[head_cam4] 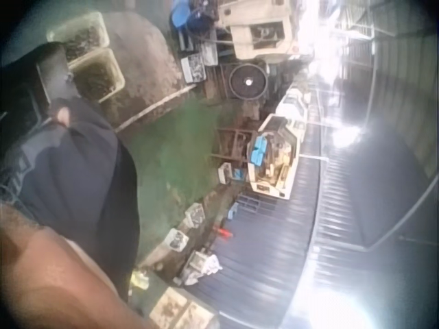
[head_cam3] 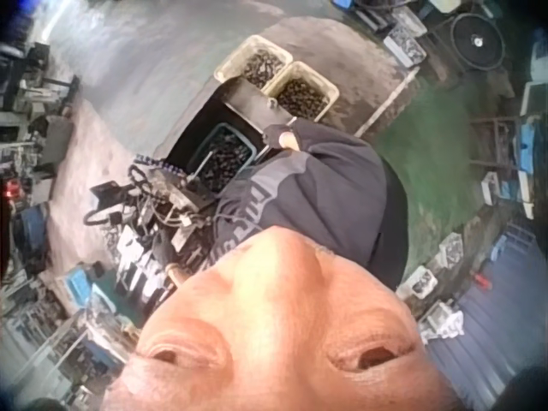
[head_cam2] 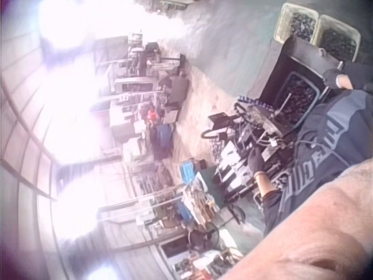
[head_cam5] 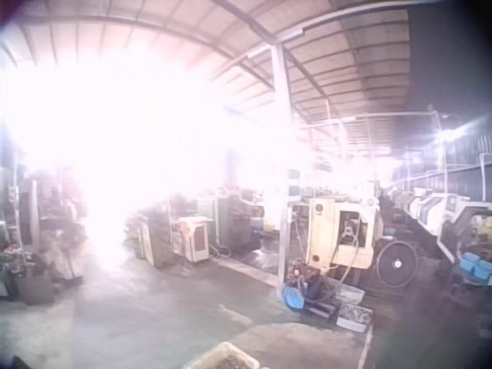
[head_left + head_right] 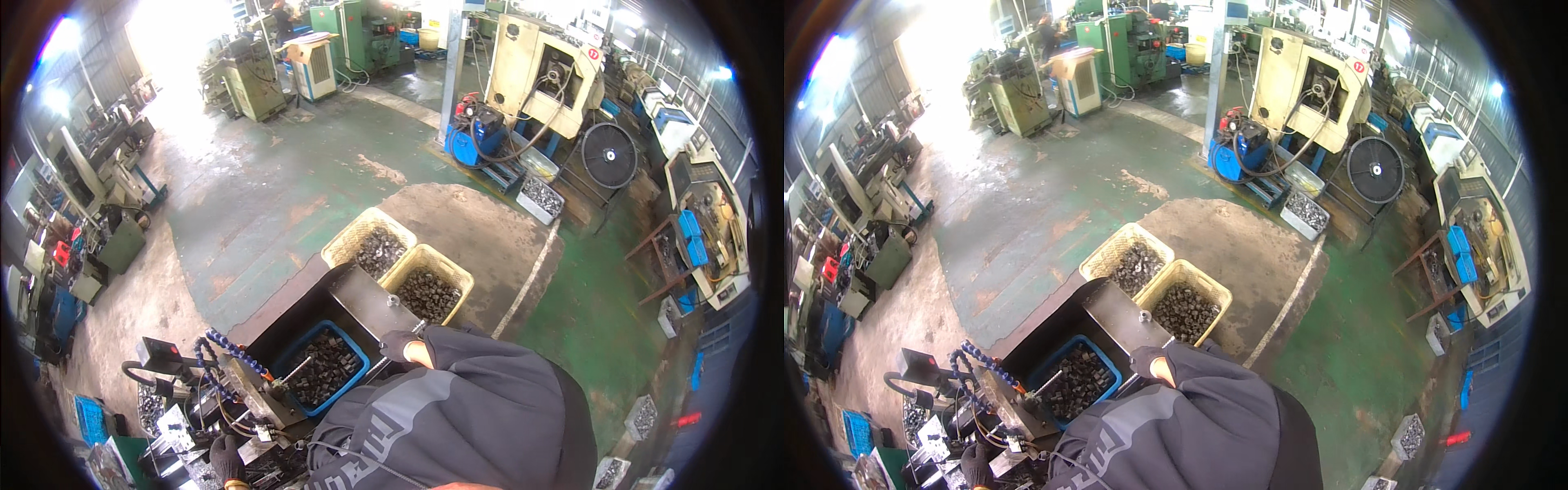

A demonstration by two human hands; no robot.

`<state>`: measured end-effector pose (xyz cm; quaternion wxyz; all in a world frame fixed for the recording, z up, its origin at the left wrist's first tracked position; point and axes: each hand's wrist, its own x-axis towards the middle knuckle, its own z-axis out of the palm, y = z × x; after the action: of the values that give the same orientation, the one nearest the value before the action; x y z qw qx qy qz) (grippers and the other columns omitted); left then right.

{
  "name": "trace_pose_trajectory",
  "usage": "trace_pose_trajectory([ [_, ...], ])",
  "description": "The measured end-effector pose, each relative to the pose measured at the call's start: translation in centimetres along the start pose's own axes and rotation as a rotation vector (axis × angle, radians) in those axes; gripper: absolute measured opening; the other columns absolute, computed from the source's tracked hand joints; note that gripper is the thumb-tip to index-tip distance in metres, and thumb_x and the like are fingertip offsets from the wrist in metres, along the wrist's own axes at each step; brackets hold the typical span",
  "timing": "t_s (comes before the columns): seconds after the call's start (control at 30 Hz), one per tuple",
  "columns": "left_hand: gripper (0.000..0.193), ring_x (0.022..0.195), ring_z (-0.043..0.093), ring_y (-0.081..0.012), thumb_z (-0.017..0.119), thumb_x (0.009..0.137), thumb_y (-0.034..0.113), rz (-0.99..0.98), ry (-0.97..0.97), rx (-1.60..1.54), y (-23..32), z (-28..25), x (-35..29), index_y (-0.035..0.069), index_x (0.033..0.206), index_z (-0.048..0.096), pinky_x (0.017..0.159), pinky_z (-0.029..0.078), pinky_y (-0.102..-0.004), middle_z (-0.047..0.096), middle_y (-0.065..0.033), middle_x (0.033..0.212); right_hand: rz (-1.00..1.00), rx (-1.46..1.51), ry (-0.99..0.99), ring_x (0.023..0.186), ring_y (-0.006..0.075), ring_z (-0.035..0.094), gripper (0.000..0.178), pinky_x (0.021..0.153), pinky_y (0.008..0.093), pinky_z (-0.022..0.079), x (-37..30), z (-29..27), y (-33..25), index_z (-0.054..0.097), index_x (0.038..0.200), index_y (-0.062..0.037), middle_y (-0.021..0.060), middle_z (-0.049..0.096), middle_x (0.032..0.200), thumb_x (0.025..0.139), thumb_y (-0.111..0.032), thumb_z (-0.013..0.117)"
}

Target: The person operates a manual metalworking machine in a factory, repeatedly picking small metal parts from a blue bin, inserting them into the machine, and then removing the processed parts. The person also briefly inspects a finished part before continuing the cycle.

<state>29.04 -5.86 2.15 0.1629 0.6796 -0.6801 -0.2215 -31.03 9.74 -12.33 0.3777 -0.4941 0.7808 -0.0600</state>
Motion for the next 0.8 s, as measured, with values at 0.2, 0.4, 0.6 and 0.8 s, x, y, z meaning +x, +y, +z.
trace_pose_trajectory([
  [0.2, 0.034, 0.095, 0.079, -0.0371, 0.072, 0.100, 0.027, 0.013, 0.034, 0.028, 4.5, -0.9, -1.4, -0.004, 0.111, 0.080, 0.088, 0.059, -0.0447, 0.081, -0.0240, 0.102, 0.038, 0.009, -0.003, 0.123, 0.0410, 0.072, 0.039, 0.106, 0.0499, 0.056, -1.6, -1.5, -1.6, 0.079, 0.127, -0.0106, 0.0197, 0.076, 0.130, 0.100, -0.036, 0.066],
  [0.4, 0.035, 0.095, 0.079, -0.0356, 0.072, 0.101, 0.028, -0.007, 0.008, 0.002, 4.9, -1.3, -1.7, -0.004, 0.111, 0.080, 0.089, 0.058, -0.0440, 0.081, -0.0237, 0.103, -0.027, -0.029, 0.015, 0.124, 0.0406, 0.072, 0.038, 0.107, 0.0505, 0.056, -1.5, -1.3, -1.5, 0.079, 0.125, -0.0092, 0.0203, 0.077, 0.129, 0.099, -0.034, 0.066],
  [0.6, 0.036, 0.094, 0.077, -0.0328, 0.070, 0.103, 0.027, 0.025, 0.036, -0.036, 4.4, -0.9, -1.4, -0.006, 0.111, 0.079, 0.090, 0.058, -0.0424, 0.081, -0.0218, 0.105, -0.011, -0.085, 0.027, 0.119, 0.0415, 0.074, 0.036, 0.102, 0.0520, 0.058, -1.1, -1.1, -1.4, 0.081, 0.120, -0.0090, 0.0204, 0.078, 0.125, 0.100, -0.034, 0.063],
  [0.8, 0.044, 0.110, 0.070, -0.0298, 0.067, 0.106, 0.035, -0.069, -0.105, -0.036, 1.2, -1.1, 0.4, -0.004, 0.127, 0.071, 0.100, 0.053, -0.0435, 0.076, -0.0209, 0.120, -0.019, -0.075, 0.097, 0.110, 0.0438, 0.077, 0.034, 0.094, 0.0543, 0.061, 0.3, 0.9, -0.7, 0.084, 0.111, -0.0058, 0.0223, 0.080, 0.116, 0.097, -0.027, 0.061],
])
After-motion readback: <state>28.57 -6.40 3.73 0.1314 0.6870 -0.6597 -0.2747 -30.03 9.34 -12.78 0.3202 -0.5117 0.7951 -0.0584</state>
